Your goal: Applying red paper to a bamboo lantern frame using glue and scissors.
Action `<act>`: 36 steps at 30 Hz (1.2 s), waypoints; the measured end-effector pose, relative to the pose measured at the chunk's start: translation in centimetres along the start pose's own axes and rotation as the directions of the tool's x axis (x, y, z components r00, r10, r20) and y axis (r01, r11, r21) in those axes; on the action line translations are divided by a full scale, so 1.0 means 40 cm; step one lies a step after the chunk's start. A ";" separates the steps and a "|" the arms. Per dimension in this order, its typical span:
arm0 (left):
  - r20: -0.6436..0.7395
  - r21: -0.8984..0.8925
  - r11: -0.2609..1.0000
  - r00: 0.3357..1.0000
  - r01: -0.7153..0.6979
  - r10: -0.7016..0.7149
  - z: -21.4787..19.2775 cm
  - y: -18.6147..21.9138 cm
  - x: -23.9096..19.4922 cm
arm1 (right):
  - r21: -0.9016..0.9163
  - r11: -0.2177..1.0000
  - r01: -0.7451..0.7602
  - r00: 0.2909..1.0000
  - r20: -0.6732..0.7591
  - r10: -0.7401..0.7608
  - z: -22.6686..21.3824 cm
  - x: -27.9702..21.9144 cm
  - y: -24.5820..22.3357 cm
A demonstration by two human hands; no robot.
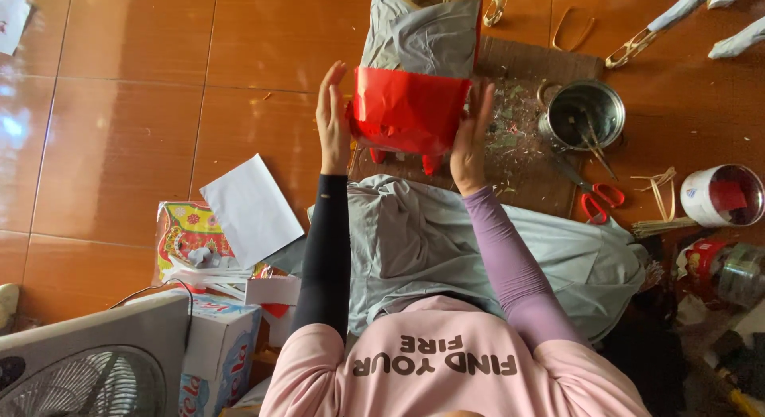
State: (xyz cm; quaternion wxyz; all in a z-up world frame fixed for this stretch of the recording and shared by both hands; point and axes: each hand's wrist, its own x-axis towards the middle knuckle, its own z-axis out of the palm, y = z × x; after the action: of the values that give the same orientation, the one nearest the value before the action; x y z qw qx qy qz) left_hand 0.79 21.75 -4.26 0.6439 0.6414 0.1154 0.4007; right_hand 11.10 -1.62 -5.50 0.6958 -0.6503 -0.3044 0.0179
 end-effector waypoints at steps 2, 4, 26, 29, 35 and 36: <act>0.092 -0.046 0.999 0.996 0.006 -0.001 0.004 0.033 -0.021 | -0.090 0.993 0.073 0.997 0.025 -0.071 0.001 0.003 -0.001; 0.178 -0.094 0.995 0.984 0.015 0.002 0.017 0.064 -0.033 | -0.177 0.973 0.151 0.988 0.062 -0.142 -0.003 0.009 0.000; 0.214 -0.179 0.914 0.921 0.365 -0.326 -0.109 -0.189 -0.030 | 0.004 0.996 -0.091 0.984 0.153 0.089 -0.014 -0.014 0.137; 0.231 0.028 0.990 0.963 0.140 -0.142 -0.217 -0.274 -0.047 | 0.100 0.993 -0.054 0.988 0.147 0.039 -0.010 -0.014 0.138; 0.270 -0.112 0.951 0.930 0.288 -0.249 -0.091 -0.078 -0.056 | 0.134 0.989 -0.063 0.993 0.108 0.049 -0.114 -0.061 0.094; 0.200 -0.278 0.889 0.927 0.364 -0.317 -0.079 -0.064 -0.059 | 0.045 0.998 -0.047 0.996 0.073 0.043 -0.145 -0.082 0.087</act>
State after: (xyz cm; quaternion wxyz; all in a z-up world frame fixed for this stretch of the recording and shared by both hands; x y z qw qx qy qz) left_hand -1.91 22.87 -7.97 0.8037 0.5302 0.1136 0.2452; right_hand 12.31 -7.66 -9.83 0.6988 -0.6396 -0.3140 0.0639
